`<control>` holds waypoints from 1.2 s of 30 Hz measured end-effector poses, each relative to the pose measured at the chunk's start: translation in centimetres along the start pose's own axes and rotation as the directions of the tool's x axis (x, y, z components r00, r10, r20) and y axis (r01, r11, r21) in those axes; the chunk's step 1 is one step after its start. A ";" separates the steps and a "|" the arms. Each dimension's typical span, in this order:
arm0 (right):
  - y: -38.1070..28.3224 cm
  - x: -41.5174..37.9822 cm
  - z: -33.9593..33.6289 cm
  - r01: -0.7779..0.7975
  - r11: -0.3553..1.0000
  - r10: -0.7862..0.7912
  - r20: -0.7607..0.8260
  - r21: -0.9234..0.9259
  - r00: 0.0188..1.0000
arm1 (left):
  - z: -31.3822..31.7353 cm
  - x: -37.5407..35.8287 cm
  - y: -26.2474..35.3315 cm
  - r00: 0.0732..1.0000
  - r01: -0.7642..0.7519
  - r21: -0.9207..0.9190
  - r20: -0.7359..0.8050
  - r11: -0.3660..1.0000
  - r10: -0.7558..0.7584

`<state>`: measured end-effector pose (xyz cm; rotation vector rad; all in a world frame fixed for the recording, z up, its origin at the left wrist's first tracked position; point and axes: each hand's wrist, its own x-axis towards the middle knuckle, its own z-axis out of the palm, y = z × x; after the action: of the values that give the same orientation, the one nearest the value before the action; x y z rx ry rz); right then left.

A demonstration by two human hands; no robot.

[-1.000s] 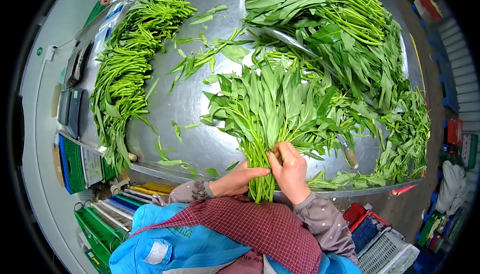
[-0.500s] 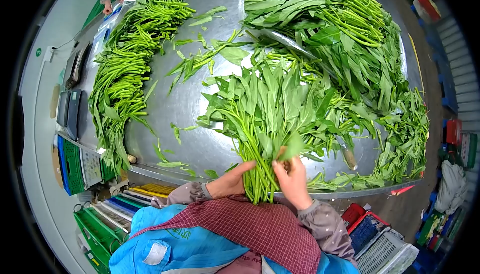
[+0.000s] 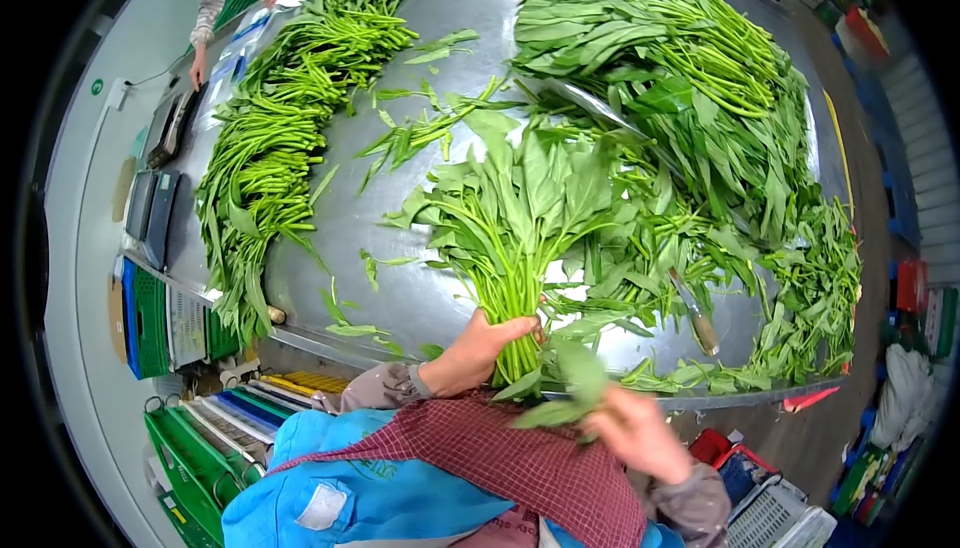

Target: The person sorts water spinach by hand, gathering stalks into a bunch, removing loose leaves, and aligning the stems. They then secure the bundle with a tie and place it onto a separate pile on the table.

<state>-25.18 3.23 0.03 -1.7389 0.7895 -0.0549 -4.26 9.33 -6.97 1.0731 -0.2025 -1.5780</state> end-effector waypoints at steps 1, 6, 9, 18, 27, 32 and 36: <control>1.1 -0.6 -1.4 -0.107 0.994 0.104 -0.083 -0.036 0.991 | -0.1 -0.2 0.1 0.999 -0.050 0.122 -0.012 0.991 0.052; 1.7 2.7 -1.1 -0.152 0.988 0.129 -0.399 -0.026 0.908 | 1.9 -0.5 -0.7 0.953 -0.260 0.664 0.058 0.701 0.299; 2.7 5.8 4.5 0.062 0.995 -0.027 -0.413 0.073 0.910 | 1.6 -0.9 -2.1 0.944 -0.328 0.485 0.180 0.811 0.275; 7.0 6.9 6.0 -0.164 0.143 0.357 0.103 0.976 0.928 | -3.4 0.0 -1.9 0.922 0.371 -0.156 0.178 0.916 -0.343; 6.0 6.8 6.5 -0.199 0.328 0.443 0.035 0.923 0.896 | -1.4 1.4 -1.8 0.893 0.324 0.191 0.261 0.927 -0.366; 7.2 6.2 6.2 -0.273 0.450 0.428 0.063 0.850 0.902 | -0.7 0.7 -1.6 0.900 0.306 0.165 0.271 0.938 -0.342; 5.4 5.4 5.6 -0.289 0.693 0.369 0.020 0.660 0.929 | -1.0 0.6 -2.0 0.839 0.413 0.128 0.333 0.902 -0.431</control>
<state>-21.22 4.57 -8.50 -0.9084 1.0129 -0.1694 -4.88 9.86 -9.19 0.9007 -0.2618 -2.1803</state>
